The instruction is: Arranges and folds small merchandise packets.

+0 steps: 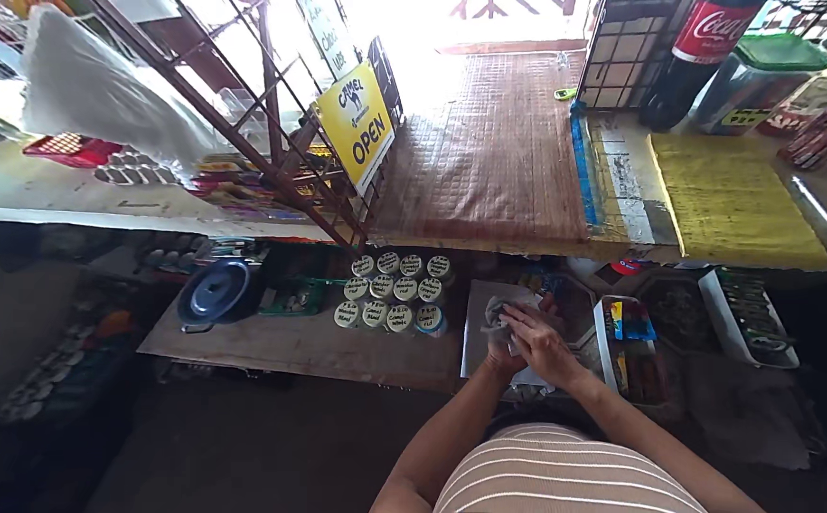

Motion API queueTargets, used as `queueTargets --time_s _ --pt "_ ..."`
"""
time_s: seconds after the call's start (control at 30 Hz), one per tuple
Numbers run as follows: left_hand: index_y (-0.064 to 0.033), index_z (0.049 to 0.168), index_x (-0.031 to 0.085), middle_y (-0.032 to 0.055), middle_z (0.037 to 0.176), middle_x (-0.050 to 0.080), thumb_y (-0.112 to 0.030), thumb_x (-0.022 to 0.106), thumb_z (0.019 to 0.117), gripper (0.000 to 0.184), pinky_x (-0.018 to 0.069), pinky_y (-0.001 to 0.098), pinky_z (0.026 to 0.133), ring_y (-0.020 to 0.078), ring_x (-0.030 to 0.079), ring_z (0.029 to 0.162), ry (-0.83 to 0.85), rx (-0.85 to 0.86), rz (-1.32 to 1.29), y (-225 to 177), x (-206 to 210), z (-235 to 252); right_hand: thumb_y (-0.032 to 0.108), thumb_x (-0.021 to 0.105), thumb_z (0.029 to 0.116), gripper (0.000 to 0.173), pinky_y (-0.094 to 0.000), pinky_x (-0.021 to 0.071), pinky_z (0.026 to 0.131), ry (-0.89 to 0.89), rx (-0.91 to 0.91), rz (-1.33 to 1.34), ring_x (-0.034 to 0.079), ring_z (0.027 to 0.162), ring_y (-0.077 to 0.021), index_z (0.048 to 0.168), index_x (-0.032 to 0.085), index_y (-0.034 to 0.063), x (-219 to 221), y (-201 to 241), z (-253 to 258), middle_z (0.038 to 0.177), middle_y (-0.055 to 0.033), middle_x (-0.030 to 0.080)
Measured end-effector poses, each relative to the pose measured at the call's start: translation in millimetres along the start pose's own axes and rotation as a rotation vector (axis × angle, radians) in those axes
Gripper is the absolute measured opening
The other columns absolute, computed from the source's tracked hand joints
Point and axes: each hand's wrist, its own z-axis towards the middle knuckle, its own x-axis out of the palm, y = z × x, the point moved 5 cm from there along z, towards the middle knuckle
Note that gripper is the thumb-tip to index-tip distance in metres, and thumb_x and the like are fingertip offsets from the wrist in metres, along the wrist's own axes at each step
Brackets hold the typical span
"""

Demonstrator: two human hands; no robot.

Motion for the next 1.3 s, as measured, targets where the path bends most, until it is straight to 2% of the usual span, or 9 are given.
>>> queueTargets --time_s 0.1,0.3,0.43,0.53,0.6,0.77,1.03,1.13,1.3 --pt "-0.0140 0.104 0.061 0.0069 0.094 0.073 -0.053 0.008 0.1049 0.066 0.0596 0.0407 0.077 0.0204 0.072 0.089 0.587 -0.101 -0.122 27 -34 73 0.008 0.046 0.1024 0.037 -0.0526 0.0353 0.119 0.031 0.127 0.030 0.051 0.139 -0.0388 0.131 0.067 -0.0015 -7 -33 14 0.143 -0.0188 0.060" --pt "-0.0047 0.141 0.048 0.0248 0.139 0.058 -0.042 0.020 0.1062 0.058 0.0564 0.0475 0.093 0.0385 0.065 0.116 0.830 -0.287 -0.126 36 -25 89 0.009 0.046 0.1056 0.036 -0.0530 0.0489 0.106 -0.278 0.500 -0.060 0.065 0.118 -0.0438 0.132 0.061 -0.0097 -82 -103 -21 0.126 -0.0316 0.065" --pt "-0.0092 0.131 0.054 0.0116 0.100 0.070 -0.045 0.020 0.1063 0.055 0.0581 0.0330 0.066 0.0205 0.069 0.076 0.689 -0.250 0.171 45 -11 98 0.010 0.045 0.1059 0.036 -0.0401 0.0514 0.101 -0.611 0.653 0.114 0.069 0.108 -0.0272 0.125 0.062 -0.0145 -150 -129 -101 0.115 -0.0285 0.069" --pt "-0.0091 0.123 0.057 -0.0042 0.075 0.060 -0.029 0.019 0.1132 0.045 0.0528 0.0206 0.061 0.0056 0.059 0.063 0.596 -0.043 0.561 56 25 104 0.021 0.039 0.1097 0.040 -0.0171 0.0521 0.070 -0.733 0.795 0.344 0.059 0.069 0.0050 0.090 0.065 -0.0018 -176 -136 -155 0.074 0.0036 0.061" --pt "-0.0037 0.108 0.060 -0.0064 0.071 0.053 -0.023 0.023 0.1130 0.042 0.0474 0.0172 0.060 0.0020 0.052 0.060 0.605 0.153 0.825 65 54 111 0.019 0.039 0.1087 0.043 -0.0157 0.0493 0.057 -0.645 0.853 0.411 0.053 0.054 0.0070 0.075 0.061 0.0056 -178 -139 -179 0.060 0.0110 0.055" --pt "-0.0133 0.071 0.052 -0.0070 0.059 0.051 -0.010 0.030 0.1061 0.042 0.0447 0.0159 0.057 0.0007 0.050 0.054 0.688 0.207 0.709 104 107 148 0.008 0.050 0.1037 0.029 -0.0193 0.0452 0.067 -0.481 0.869 0.267 0.051 0.066 0.0015 0.089 0.066 -0.0112 -167 -142 -211 0.072 -0.0043 0.058" --pt "-0.0160 0.070 0.051 -0.0086 0.060 0.051 -0.005 0.026 0.1008 0.042 0.0447 0.0169 0.058 0.0007 0.049 0.055 0.744 0.246 0.602 160 128 212 0.008 0.053 0.1018 0.026 -0.0198 0.0467 0.069 -0.476 0.907 0.224 0.054 0.069 -0.0003 0.091 0.067 -0.0105 -171 -155 -254 0.076 -0.0077 0.063" --pt "-0.0060 0.082 0.058 -0.0040 0.068 0.055 -0.006 0.031 0.1010 0.033 0.0470 0.0196 0.064 0.0016 0.052 0.063 0.582 0.417 0.780 170 122 221 0.006 0.051 0.1010 0.026 -0.0161 0.0445 0.068 -0.490 0.912 0.222 0.051 0.068 0.0026 0.091 0.067 -0.0122 -177 -169 -265 0.075 -0.0071 0.062" --pt "0.0134 0.139 0.049 0.0321 0.139 0.053 -0.006 0.033 0.1051 0.042 0.0397 0.0459 0.111 0.0351 0.053 0.129 0.531 0.630 1.087 166 121 220 0.001 0.048 0.1003 0.027 -0.0394 0.0523 0.088 -0.379 0.989 0.229 0.066 0.094 -0.0245 0.117 0.066 -0.0114 -184 -192 -263 0.105 -0.0255 0.069"
